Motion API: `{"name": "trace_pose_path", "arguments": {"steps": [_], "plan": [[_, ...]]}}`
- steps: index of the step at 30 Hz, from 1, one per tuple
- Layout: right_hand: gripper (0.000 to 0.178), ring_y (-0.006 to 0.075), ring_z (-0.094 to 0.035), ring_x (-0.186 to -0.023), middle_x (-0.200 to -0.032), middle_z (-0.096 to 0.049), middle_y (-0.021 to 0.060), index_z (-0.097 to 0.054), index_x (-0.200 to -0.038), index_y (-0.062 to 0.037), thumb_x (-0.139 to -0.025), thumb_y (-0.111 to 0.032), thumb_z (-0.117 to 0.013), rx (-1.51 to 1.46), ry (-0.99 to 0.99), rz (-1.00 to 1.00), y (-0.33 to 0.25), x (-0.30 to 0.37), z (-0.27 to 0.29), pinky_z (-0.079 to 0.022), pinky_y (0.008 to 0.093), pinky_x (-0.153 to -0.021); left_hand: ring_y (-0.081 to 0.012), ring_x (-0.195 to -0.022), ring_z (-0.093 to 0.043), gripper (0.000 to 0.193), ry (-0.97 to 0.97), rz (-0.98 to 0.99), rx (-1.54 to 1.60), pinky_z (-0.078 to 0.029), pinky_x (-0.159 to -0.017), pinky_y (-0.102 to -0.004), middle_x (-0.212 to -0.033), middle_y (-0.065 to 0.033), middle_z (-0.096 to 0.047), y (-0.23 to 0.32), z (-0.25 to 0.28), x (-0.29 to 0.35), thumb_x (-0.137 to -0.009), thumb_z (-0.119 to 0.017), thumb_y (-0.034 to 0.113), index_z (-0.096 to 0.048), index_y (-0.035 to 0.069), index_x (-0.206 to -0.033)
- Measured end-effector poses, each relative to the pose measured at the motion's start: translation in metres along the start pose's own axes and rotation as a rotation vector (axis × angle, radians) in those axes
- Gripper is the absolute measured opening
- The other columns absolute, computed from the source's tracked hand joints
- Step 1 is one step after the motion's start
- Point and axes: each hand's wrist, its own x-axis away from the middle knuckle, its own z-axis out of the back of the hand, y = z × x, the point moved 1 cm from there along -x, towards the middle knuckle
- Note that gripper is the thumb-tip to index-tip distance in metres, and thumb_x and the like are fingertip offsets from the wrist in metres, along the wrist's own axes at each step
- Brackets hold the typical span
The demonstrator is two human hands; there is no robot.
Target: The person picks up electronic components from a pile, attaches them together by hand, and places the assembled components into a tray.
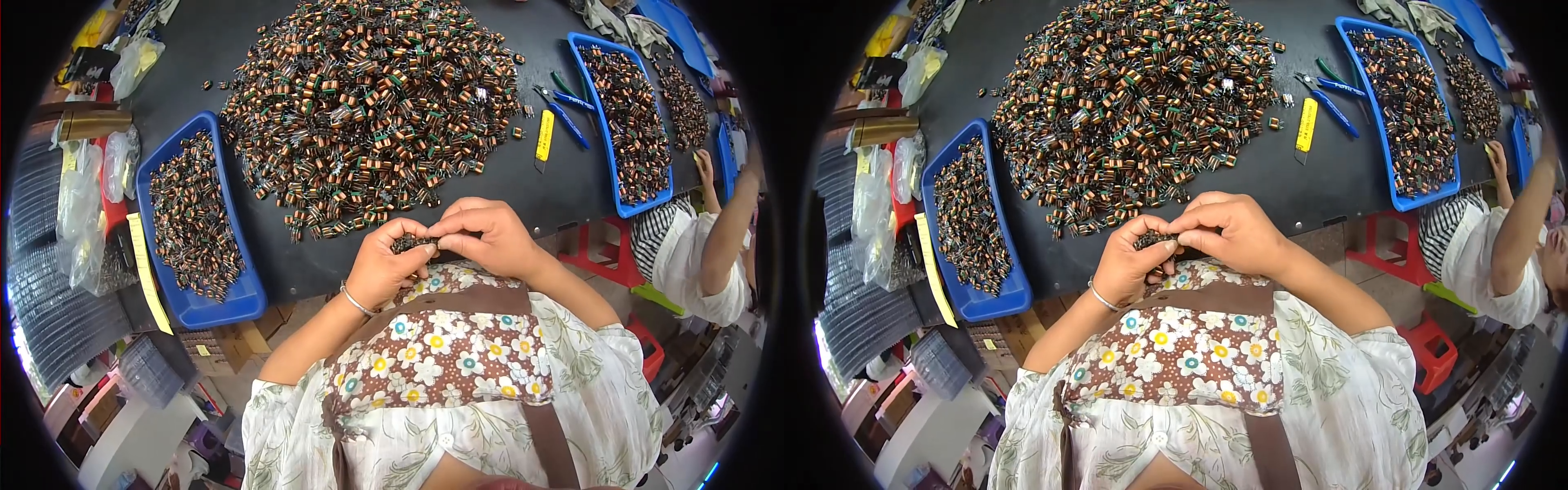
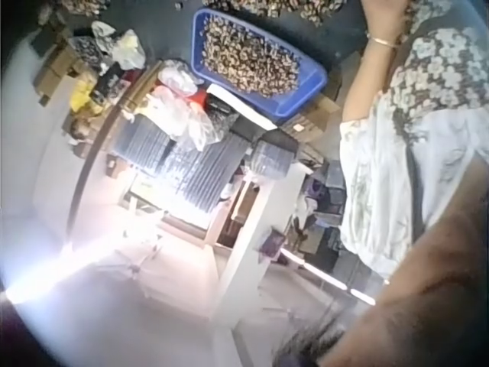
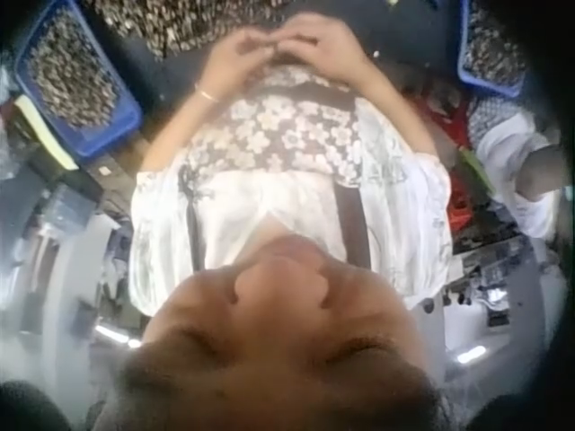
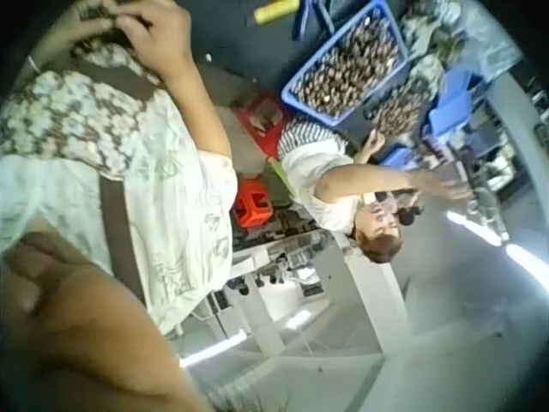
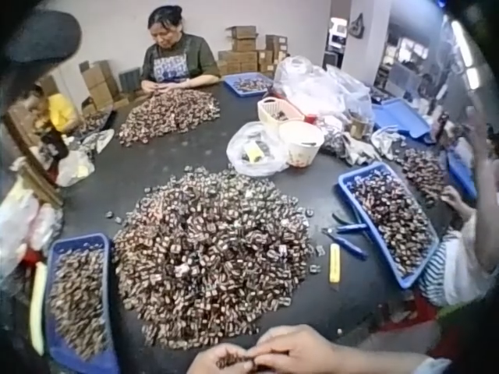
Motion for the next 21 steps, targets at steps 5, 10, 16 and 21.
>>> {"name": "trace_pose_path", "arguments": {"steps": [5, 10, 16, 21], "plan": [[0.021, 0.0158, -0.059, -0.069, -0.078, -0.058, 0.0064, -0.062, -0.093, -0.0033, -0.073, -0.007, -0.069, 0.321, 0.154, -0.146, 0.01, -0.01, -0.01, -0.047, 0.028, -0.06, -0.004, -0.055, -0.054, 0.013, 0.015, -0.003, 0.039, -0.033, -0.04, -0.0157, -0.078, -0.005, -0.063, -0.004, 0.006, 0.008, -0.082, -0.062, 0.006, -0.055, 0.005, -0.093], [0.025, 0.0199, -0.058, -0.066, -0.081, -0.057, 0.0056, -0.056, -0.088, -0.0076, -0.069, -0.011, -0.071, 0.667, 0.243, 0.009, 0.017, -0.014, -0.024, -0.048, 0.0301, -0.059, -0.0059, -0.054, -0.054, 0.013, 0.036, 0.0, 0.048, -0.032, -0.04, -0.0166, -0.08, -0.0072, -0.063, -0.009, 0.014, 0.014, -0.082, -0.061, 0.005, -0.055, 0.005, -0.093], [0.021, 0.0079, -0.054, -0.067, -0.081, -0.058, 0.0029, -0.059, -0.095, -0.0028, -0.075, -0.003, -0.065, 0.155, 0.187, -0.204, 0.018, -0.005, -0.003, -0.044, 0.0212, -0.06, -0.0079, -0.049, -0.05, 0.011, 0.24, -0.305, 0.205, -0.031, -0.037, -0.0174, -0.072, -0.0067, -0.059, 0.039, 0.057, 0.038, -0.08, -0.06, 0.004, -0.053, 0.003, -0.088], [0.019, 0.0038, -0.051, -0.071, -0.083, -0.058, 0.0007, -0.06, -0.096, 0.0001, -0.077, -0.002, -0.064, -0.03, 0.13, -0.215, 0.015, 0.004, 0.026, -0.043, 0.0185, -0.062, -0.0085, -0.066, -0.055, 0.014, 0.671, -0.769, 0.074, -0.041, -0.048, -0.0174, -0.08, -0.0046, -0.058, 0.107, 0.144, 0.087, -0.086, -0.054, 0.009, -0.055, 0.003, -0.098]]}}
